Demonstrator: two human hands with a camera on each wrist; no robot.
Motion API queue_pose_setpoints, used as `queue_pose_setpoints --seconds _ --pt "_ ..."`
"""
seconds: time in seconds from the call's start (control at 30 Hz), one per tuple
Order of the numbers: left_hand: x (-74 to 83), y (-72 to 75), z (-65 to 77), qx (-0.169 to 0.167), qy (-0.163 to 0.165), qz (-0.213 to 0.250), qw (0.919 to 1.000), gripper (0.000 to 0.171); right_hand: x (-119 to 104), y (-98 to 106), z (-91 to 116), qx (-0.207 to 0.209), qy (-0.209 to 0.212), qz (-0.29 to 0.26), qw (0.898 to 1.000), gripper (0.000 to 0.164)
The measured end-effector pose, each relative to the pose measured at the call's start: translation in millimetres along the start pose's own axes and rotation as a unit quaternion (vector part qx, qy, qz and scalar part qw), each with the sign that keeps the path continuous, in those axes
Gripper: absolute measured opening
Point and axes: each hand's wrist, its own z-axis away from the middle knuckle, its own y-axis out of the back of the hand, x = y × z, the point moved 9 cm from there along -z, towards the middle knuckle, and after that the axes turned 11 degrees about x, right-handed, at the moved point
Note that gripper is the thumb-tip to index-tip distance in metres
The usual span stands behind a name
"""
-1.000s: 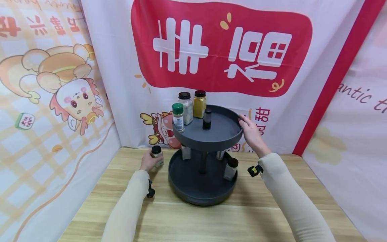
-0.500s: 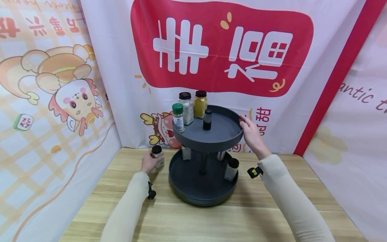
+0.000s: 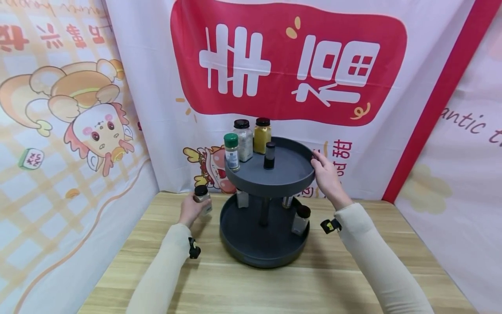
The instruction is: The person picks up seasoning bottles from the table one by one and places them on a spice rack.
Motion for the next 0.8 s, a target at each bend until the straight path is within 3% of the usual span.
queue_pose_setpoints --seconds 0.4,0.8 --pt "34.0 13.2 15.9 0.0 -0.024 -0.001 0.9997 0.05 -4 3 6 0.019 -0.003 0.02 1.0 0.052" --pt "69.2 38.8 18.8 0.029 -0.034 0.025 0.9987 0.058 -9 3 14 0.023 -0.007 0.032 0.999 0.052"
